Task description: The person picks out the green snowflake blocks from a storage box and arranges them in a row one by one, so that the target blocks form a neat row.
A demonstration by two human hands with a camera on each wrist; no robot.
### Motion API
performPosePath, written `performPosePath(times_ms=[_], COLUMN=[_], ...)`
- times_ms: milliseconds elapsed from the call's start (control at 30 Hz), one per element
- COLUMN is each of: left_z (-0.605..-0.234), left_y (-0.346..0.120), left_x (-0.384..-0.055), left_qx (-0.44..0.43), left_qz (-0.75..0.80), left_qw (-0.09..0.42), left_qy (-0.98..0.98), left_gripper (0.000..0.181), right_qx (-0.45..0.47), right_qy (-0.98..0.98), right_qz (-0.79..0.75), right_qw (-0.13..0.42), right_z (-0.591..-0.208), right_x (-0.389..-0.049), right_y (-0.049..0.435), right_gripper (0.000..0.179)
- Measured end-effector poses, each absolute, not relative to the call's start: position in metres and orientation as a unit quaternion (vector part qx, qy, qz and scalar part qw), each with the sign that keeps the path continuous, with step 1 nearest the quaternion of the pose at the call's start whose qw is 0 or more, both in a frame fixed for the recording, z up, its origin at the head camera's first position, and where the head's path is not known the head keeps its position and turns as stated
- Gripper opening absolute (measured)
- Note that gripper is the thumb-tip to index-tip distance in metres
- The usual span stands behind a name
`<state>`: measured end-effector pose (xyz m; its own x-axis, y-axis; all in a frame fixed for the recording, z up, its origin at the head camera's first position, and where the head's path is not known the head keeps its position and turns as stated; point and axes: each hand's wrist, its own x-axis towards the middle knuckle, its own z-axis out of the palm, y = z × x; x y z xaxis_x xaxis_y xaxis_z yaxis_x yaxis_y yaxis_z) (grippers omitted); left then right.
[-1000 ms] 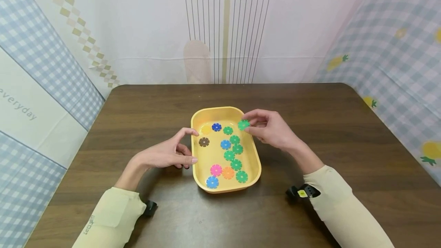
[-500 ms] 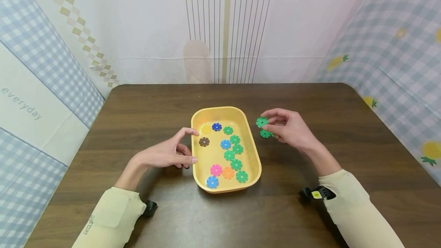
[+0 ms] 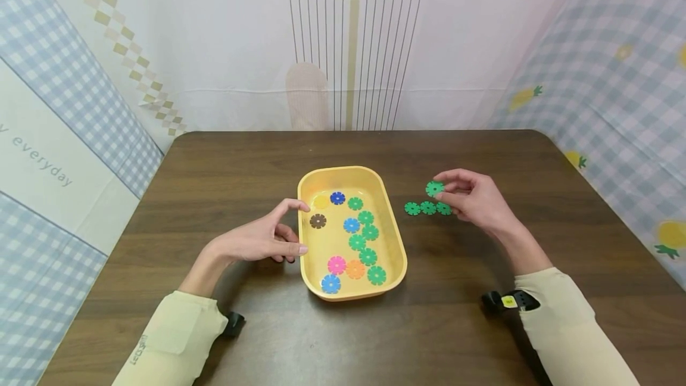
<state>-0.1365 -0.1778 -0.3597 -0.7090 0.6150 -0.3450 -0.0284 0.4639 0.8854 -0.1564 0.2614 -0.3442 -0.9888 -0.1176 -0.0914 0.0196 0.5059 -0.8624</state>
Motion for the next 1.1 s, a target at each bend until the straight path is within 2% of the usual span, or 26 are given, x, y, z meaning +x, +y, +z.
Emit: performPosePath(times_ms=[300, 1100], left_z=[-0.36, -0.36], left_y=[-0.178, -0.178], left_x=[-0.137, -0.137], left_qx=[0.188, 0.185], left_qz=[0.482, 0.48], left_qw=[0.332, 0.331], left_qy=[0.789, 0.791], left_gripper=[0.079, 0.079], right_qx=[-0.016, 0.01], right_qy=[0.858, 0.866], right_qz=[-0.508, -0.491], right_qw=[0.066, 0.092], right_z=[-0.356, -0.369], right_x=[-0.159, -0.163], right_y=[0.285, 0.314], right_gripper=[0.041, 0.041])
